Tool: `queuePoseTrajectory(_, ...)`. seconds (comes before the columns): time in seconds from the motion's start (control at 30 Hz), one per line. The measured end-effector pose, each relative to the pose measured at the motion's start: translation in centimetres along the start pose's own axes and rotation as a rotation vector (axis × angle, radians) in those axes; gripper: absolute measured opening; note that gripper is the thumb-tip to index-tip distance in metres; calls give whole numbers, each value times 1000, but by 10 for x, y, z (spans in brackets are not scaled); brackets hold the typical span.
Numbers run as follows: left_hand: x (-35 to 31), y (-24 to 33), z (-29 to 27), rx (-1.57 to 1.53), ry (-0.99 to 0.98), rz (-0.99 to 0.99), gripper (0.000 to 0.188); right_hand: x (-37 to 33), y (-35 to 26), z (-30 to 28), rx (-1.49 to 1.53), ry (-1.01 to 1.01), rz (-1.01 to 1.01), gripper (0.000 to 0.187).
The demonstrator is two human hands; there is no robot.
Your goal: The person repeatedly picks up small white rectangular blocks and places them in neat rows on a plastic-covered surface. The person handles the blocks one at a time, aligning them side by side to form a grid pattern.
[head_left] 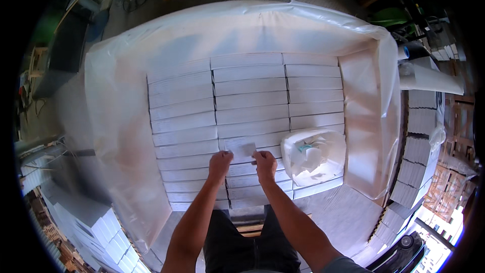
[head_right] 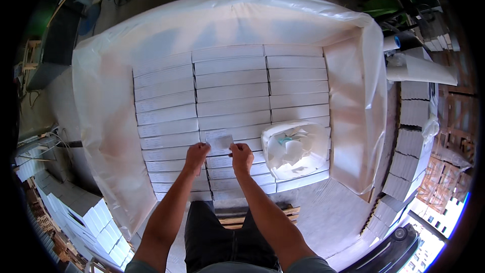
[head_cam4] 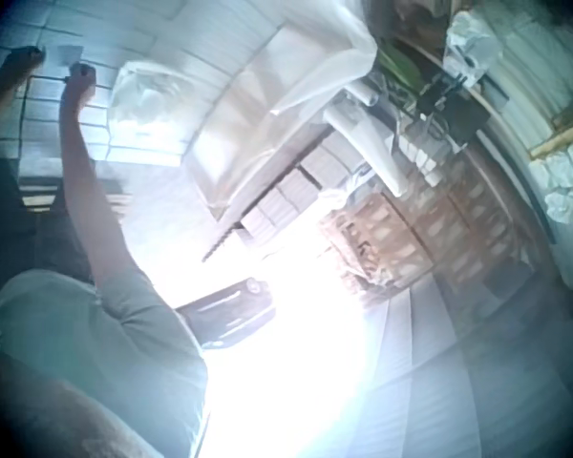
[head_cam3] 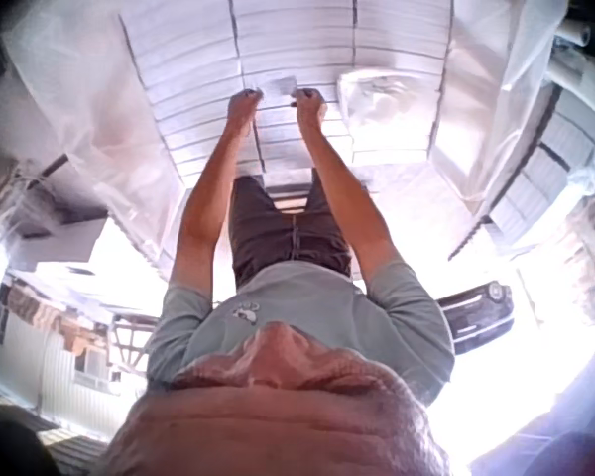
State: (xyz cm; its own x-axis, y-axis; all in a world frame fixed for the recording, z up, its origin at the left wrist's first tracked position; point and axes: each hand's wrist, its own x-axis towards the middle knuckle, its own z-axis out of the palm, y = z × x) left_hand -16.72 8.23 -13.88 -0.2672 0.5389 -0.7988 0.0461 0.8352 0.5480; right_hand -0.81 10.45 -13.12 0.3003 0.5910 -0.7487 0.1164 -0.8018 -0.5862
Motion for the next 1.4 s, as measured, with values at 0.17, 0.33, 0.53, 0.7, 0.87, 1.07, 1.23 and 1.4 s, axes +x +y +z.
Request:
queuePoseTrajectory(0.17, 84, -16, -6, 367, 113, 177, 32, 53, 16, 51, -108, 92, -5, 25)
queuePoseTrajectory(0.33, 124, -1, -6, 584, 74, 86, 33, 83, 30, 79, -205, 174, -57, 28)
queuePoseTrajectory(0.53, 128, -4, 0, 700, 179, 107, 31, 86, 21, 90, -256, 188, -30, 28)
queuePoseTrajectory(0.7, 123, 0, 14, 754, 247, 87, 29, 95, 30, 91, -323, 203, -51, 27)
queuePoseTrajectory(0.87, 120, 1, 23, 856, 288, 94, 30, 94, 27, 93, -403, 204, -48, 26)
queuePoseTrajectory(1.07, 121, 2, 19, 999, 308, -7, 38, 93, 15, 82, -653, 172, -27, 33)
queuePoseTrajectory(1.23, 120, -11, -7, 962, 275, 21, 41, 101, 17, 64, -633, 82, -18, 37)
queuePoseTrajectory(1.4, 108, -38, -27, 715, 323, 19, 34, 113, -3, 94, 322, -410, 180, 25)
